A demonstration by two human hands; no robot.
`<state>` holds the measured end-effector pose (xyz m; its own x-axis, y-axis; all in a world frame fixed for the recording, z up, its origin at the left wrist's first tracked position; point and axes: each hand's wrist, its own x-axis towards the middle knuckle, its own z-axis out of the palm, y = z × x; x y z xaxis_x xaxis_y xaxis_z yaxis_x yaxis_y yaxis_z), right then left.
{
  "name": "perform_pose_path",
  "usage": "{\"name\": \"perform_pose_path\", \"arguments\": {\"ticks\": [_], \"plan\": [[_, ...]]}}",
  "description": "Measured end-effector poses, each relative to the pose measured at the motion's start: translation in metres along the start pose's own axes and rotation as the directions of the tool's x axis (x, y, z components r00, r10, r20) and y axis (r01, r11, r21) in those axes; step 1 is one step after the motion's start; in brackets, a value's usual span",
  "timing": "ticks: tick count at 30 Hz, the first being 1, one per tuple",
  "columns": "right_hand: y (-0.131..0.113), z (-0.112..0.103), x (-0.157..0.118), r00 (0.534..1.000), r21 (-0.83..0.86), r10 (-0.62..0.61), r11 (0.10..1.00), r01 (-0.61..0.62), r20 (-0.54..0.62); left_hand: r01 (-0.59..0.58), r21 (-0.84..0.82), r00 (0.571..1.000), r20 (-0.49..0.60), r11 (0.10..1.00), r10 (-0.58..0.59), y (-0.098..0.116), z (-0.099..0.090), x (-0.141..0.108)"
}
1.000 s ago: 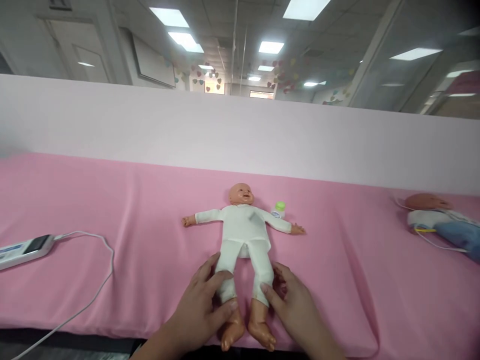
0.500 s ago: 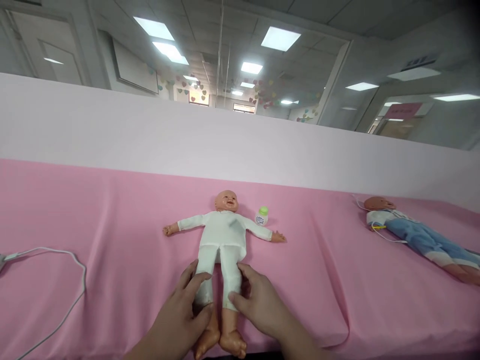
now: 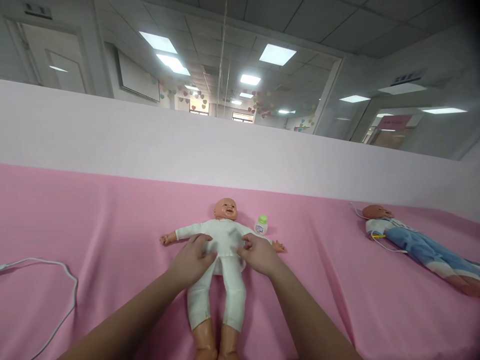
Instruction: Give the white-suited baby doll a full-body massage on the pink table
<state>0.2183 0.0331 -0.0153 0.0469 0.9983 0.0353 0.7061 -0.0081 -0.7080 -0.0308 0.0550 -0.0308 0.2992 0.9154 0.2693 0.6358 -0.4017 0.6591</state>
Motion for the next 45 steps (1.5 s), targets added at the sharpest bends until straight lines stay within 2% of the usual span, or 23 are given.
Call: {"name": "perform_pose_path", "arguments": {"ticks": [4, 7, 10, 14, 17, 20, 25, 32, 35, 40, 45], "plan": [[0.004, 0.016, 0.023, 0.999, -0.036, -0.006, 0.999, 0.004, -0.052, 0.065, -0.05, 0.998, -0.02, 0.997, -0.066, -0.006, 0.016, 0.026], [0.018, 0.029, 0.029, 0.993, -0.014, -0.028, 1.0, 0.026, -0.117, 0.052, -0.078, 0.996, -0.062, 0.996, -0.057, -0.017, 0.029, 0.029], [0.031, 0.03, 0.03, 0.991, -0.028, -0.028, 0.999, 0.024, -0.132, 0.069, -0.093, 0.994, -0.076, 0.993, -0.076, -0.027, 0.035, 0.029], [0.04, 0.021, 0.031, 0.995, -0.108, 0.046, 0.993, -0.056, -0.092, 0.158, -0.079, 0.986, -0.041, 0.984, -0.162, -0.032, 0.034, 0.028], [0.042, 0.021, 0.034, 0.997, -0.059, 0.067, 0.996, -0.069, -0.03, 0.208, -0.083, 0.978, -0.015, 0.975, -0.21, -0.029, 0.032, 0.028], [0.041, 0.028, 0.036, 0.998, 0.013, 0.053, 0.999, -0.053, -0.019, 0.237, -0.103, 0.971, 0.0, 0.966, -0.238, -0.024, 0.031, 0.028], [0.04, 0.037, 0.036, 1.0, 0.095, 0.019, 0.995, -0.018, -0.013, 0.247, -0.097, 0.969, 0.001, 0.964, -0.248, -0.026, 0.03, 0.028], [0.042, 0.033, 0.036, 1.0, 0.111, 0.011, 0.994, -0.01, -0.005, 0.243, -0.086, 0.97, 0.003, 0.966, -0.244, -0.033, 0.029, 0.028], [0.042, 0.031, 0.036, 1.0, 0.143, 0.019, 0.99, -0.018, -0.006, 0.273, -0.115, 0.962, 0.017, 0.955, -0.273, -0.032, 0.028, 0.028], [0.048, 0.03, 0.036, 1.0, 0.311, -0.012, 0.95, 0.009, 0.007, 0.293, -0.182, 0.956, 0.043, 0.939, -0.29, -0.032, 0.028, 0.028], [0.05, 0.028, 0.035, 0.999, 0.305, -0.021, 0.952, 0.013, 0.024, 0.276, -0.206, 0.961, 0.041, 0.939, -0.273, -0.032, 0.029, 0.028]]}}
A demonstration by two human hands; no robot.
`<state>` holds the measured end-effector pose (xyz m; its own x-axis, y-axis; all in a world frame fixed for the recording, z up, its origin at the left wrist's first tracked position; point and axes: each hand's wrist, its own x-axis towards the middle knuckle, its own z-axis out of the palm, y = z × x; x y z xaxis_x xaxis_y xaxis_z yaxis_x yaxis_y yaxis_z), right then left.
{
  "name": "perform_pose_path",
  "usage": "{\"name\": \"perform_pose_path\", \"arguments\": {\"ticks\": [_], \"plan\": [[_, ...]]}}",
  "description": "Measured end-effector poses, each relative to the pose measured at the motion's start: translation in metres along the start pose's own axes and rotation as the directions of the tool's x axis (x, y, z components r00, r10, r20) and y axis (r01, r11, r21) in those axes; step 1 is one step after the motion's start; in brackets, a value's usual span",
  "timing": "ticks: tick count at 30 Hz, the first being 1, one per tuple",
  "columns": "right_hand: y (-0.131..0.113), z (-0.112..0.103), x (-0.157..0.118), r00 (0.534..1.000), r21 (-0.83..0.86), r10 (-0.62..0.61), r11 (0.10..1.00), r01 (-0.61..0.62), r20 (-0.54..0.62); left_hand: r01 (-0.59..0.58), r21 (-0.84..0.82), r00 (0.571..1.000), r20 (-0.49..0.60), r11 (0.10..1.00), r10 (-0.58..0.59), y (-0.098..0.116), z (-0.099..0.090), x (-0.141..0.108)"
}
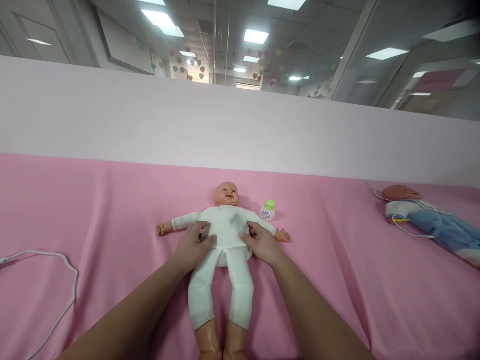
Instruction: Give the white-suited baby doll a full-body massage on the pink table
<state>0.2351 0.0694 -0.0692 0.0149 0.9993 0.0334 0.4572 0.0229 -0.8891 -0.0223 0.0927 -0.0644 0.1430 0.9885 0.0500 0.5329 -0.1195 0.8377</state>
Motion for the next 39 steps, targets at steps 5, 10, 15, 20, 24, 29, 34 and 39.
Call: {"name": "perform_pose_path", "arguments": {"ticks": [5, 10, 15, 20, 24, 29, 34, 39], "plan": [[-0.004, -0.006, -0.005, 1.0, -0.119, 0.002, 0.993, -0.001, 0.01, -0.024, 0.003, 0.999, -0.024, 1.0, 0.024, -0.001, -0.001, 0.0], [-0.004, -0.01, -0.007, 0.999, -0.163, 0.009, 0.987, -0.004, 0.031, -0.029, 0.028, 0.999, -0.032, 0.999, 0.03, 0.0, -0.003, 0.0], [-0.004, -0.009, -0.007, 1.0, -0.147, 0.005, 0.989, -0.003, 0.014, -0.021, 0.024, 0.999, -0.029, 0.999, 0.021, 0.003, -0.004, -0.002], [-0.006, -0.009, -0.004, 0.999, -0.137, 0.036, 0.99, -0.035, 0.005, -0.014, 0.05, 1.0, -0.022, 0.999, 0.015, 0.001, -0.003, 0.001], [-0.014, -0.013, 0.005, 0.998, -0.217, 0.064, 0.975, -0.058, 0.023, -0.002, 0.14, 1.0, 0.007, 0.99, 0.001, 0.009, -0.006, 0.009], [-0.022, -0.017, 0.013, 0.999, -0.37, 0.05, 0.928, -0.044, 0.006, -0.03, 0.293, 0.999, 0.023, 0.956, 0.024, 0.027, -0.012, 0.022], [-0.009, -0.013, 0.008, 0.999, -0.302, -0.019, 0.953, 0.004, -0.046, -0.029, 0.272, 0.998, -0.052, 0.962, 0.045, 0.023, -0.009, 0.027], [0.001, -0.032, 0.005, 0.991, -0.258, -0.001, 0.966, -0.034, -0.134, 0.023, 0.228, 0.984, -0.179, 0.973, 0.019, 0.01, -0.024, 0.024]]}}
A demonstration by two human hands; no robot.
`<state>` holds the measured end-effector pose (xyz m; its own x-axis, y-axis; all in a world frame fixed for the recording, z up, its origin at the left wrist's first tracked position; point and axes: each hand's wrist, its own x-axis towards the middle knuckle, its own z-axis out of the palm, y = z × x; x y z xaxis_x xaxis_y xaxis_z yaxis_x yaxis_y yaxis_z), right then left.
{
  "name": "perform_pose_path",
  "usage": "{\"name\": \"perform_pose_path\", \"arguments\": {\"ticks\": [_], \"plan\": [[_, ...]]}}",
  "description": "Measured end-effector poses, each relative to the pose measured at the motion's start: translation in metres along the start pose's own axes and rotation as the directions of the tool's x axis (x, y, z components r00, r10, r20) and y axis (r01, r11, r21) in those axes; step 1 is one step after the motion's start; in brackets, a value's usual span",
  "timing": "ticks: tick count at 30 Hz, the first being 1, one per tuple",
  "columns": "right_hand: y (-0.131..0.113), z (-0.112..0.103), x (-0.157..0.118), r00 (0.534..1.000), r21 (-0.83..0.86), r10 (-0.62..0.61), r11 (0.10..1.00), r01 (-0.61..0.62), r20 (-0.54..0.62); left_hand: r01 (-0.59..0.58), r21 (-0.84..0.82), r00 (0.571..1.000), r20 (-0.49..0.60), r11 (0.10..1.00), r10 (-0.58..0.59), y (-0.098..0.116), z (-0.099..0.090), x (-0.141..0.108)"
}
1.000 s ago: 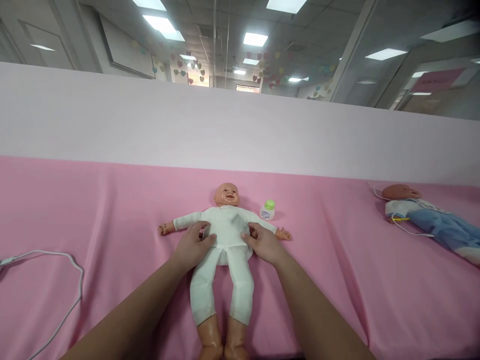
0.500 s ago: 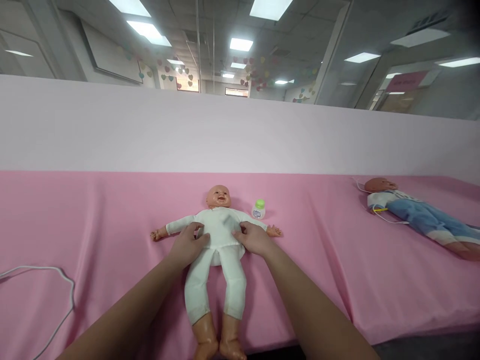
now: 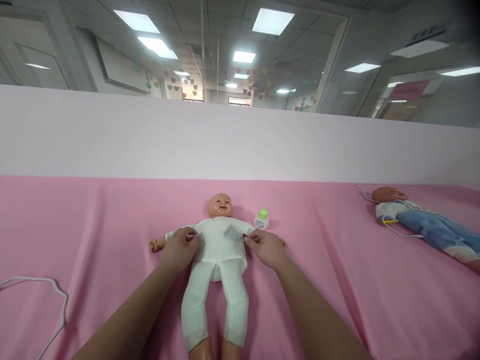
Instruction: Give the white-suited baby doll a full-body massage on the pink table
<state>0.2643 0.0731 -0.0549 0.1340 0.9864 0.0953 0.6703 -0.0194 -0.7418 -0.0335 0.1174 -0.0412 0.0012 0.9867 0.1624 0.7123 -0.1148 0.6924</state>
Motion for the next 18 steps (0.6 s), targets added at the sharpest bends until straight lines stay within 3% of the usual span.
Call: {"name": "perform_pose_path", "arguments": {"ticks": [3, 9, 13, 18], "plan": [[0.012, -0.025, 0.004, 0.995, -0.005, 0.065, 0.998, -0.066, -0.072, 0.065, 0.078, 0.994, -0.094, 0.995, -0.057, -0.009, -0.021, 0.006], [0.039, -0.059, 0.009, 0.96, -0.118, 0.276, 0.953, -0.281, -0.056, 0.147, 0.145, 0.985, -0.116, 0.978, -0.131, -0.035, -0.044, 0.023], [0.037, -0.057, 0.009, 0.958, -0.136, 0.278, 0.948, -0.286, -0.073, 0.14, 0.189, 0.985, -0.128, 0.972, -0.117, -0.04, -0.042, 0.024], [0.014, -0.03, 0.007, 0.989, -0.074, 0.088, 0.992, -0.098, -0.118, 0.028, 0.172, 0.993, -0.121, 0.985, -0.007, -0.023, -0.025, 0.016]]}}
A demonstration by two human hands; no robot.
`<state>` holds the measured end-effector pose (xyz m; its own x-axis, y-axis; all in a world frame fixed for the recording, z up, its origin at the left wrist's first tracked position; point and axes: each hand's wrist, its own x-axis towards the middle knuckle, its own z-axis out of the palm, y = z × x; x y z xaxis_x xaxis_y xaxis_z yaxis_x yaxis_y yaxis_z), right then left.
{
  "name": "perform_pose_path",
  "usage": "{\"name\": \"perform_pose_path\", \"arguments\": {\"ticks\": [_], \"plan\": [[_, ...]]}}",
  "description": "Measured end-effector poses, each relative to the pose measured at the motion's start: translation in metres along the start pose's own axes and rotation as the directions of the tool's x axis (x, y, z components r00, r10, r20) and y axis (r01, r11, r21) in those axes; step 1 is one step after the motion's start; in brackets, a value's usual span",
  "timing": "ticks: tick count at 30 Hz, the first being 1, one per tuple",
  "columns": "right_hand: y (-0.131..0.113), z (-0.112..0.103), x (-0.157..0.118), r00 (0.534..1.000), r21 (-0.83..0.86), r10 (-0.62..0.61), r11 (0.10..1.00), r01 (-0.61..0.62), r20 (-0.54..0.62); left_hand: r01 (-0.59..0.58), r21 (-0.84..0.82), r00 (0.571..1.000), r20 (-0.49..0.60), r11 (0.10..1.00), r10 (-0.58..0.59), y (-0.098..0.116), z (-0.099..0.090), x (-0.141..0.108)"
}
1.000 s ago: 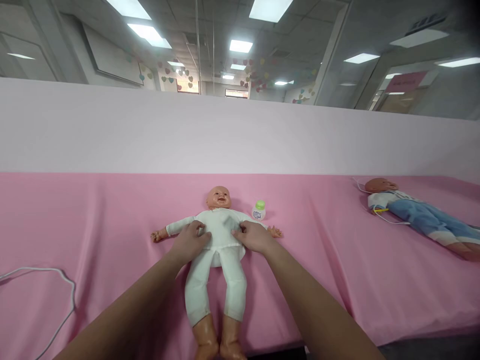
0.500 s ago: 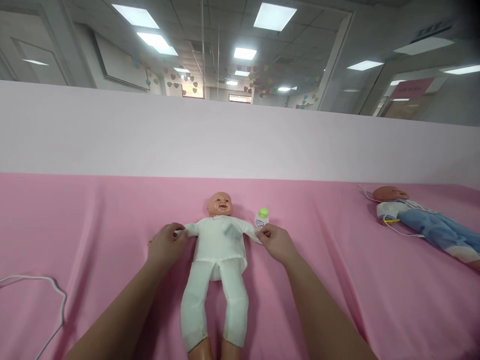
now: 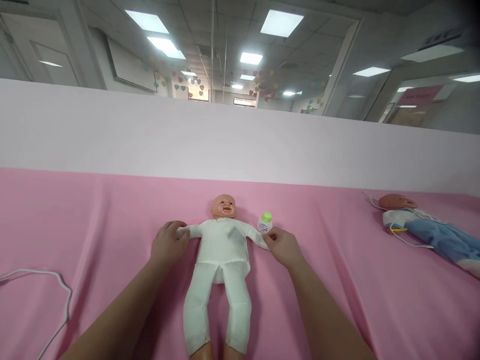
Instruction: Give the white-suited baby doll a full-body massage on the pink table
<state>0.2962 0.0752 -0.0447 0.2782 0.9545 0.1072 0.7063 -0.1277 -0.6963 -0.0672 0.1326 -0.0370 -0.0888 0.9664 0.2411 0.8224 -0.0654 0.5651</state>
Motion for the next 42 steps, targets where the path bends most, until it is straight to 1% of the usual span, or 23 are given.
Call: {"name": "perform_pose_path", "arguments": {"ticks": [3, 5, 6, 7, 8, 10, 11, 12, 14, 18, 22, 23, 25, 28, 31, 35, 39, 42], "plan": [[-0.022, 0.019, 0.004, 0.997, 0.076, -0.079, 0.994, 0.078, 0.01, -0.071, -0.076, 0.997, 0.022, 0.995, 0.073, 0.017, 0.011, 0.006], [-0.037, 0.032, 0.014, 0.991, 0.186, -0.128, 0.975, 0.121, 0.029, -0.114, -0.14, 0.992, 0.04, 0.983, 0.121, 0.03, 0.02, 0.019], [-0.044, 0.037, 0.021, 0.99, 0.241, -0.14, 0.962, 0.13, 0.024, -0.109, -0.193, 0.991, 0.05, 0.975, 0.12, 0.038, 0.025, 0.027], [-0.051, 0.043, 0.03, 0.99, 0.284, -0.138, 0.95, 0.129, 0.01, -0.078, -0.261, 0.993, 0.063, 0.962, 0.098, 0.045, 0.03, 0.037], [-0.057, 0.049, 0.04, 0.993, 0.316, -0.12, 0.941, 0.118, -0.012, -0.024, -0.343, 0.995, 0.081, 0.939, 0.055, 0.052, 0.036, 0.047], [-0.066, 0.06, 0.063, 0.996, 0.355, -0.066, 0.931, 0.081, -0.052, 0.099, -0.503, 0.991, 0.124, 0.859, -0.042, 0.066, 0.051, 0.066], [-0.069, 0.066, 0.074, 0.997, 0.372, -0.047, 0.926, 0.065, -0.058, 0.139, -0.565, 0.987, 0.143, 0.813, -0.07, 0.071, 0.058, 0.075], [-0.071, 0.071, 0.084, 0.998, 0.391, -0.038, 0.919, 0.057, -0.055, 0.159, -0.609, 0.985, 0.157, 0.777, -0.078, 0.076, 0.066, 0.083], [-0.073, 0.082, 0.101, 0.998, 0.432, -0.038, 0.9, 0.052, -0.039, 0.156, -0.658, 0.984, 0.166, 0.737, -0.06, 0.082, 0.081, 0.095], [-0.07, 0.103, 0.122, 0.996, 0.531, -0.086, 0.844, 0.078, -0.009, 0.13, -0.667, 0.988, 0.146, 0.734, -0.043, 0.083, 0.102, 0.106], [-0.064, 0.122, 0.134, 0.99, 0.657, -0.143, 0.748, 0.097, 0.016, 0.054, -0.652, 0.995, 0.1, 0.756, 0.016, 0.077, 0.114, 0.108], [-0.063, 0.126, 0.137, 0.988, 0.689, -0.155, 0.718, 0.098, 0.021, 0.05, -0.66, 0.996, 0.091, 0.749, 0.014, 0.076, 0.117, 0.108], [-0.061, 0.131, 0.14, 0.984, 0.743, -0.173, 0.663, 0.095, 0.028, 0.084, -0.697, 0.995, 0.095, 0.712, -0.025, 0.074, 0.12, 0.109], [-0.06, 0.134, 0.142, 0.986, 0.812, -0.163, 0.579, 0.069, 0.033, 0.15, -0.751, 0.988, 0.136, 0.643, -0.071, 0.074, 0.122, 0.11], [-0.061, 0.133, 0.142, 0.992, 0.855, -0.125, 0.517, 0.047, 0.021, 0.164, -0.79, 0.986, 0.147, 0.59, -0.078, 0.076, 0.123, 0.11], [-0.06, 0.133, 0.143, 0.993, 0.859, -0.118, 0.508, 0.067, -0.008, 0.166, -0.82, 0.986, 0.133, 0.548, -0.1, 0.08, 0.124, 0.108], [-0.057, 0.137, 0.146, 0.994, 0.897, -0.11, 0.439, 0.047, 0.001, 0.153, -0.833, 0.988, 0.113, 0.531, -0.108, 0.082, 0.126, 0.107], [-0.055, 0.141, 0.148, 0.994, 0.911, -0.109, 0.412, 0.025, 0.022, 0.139, -0.846, 0.989, 0.097, 0.515, -0.108, 0.081, 0.128, 0.107]]}}
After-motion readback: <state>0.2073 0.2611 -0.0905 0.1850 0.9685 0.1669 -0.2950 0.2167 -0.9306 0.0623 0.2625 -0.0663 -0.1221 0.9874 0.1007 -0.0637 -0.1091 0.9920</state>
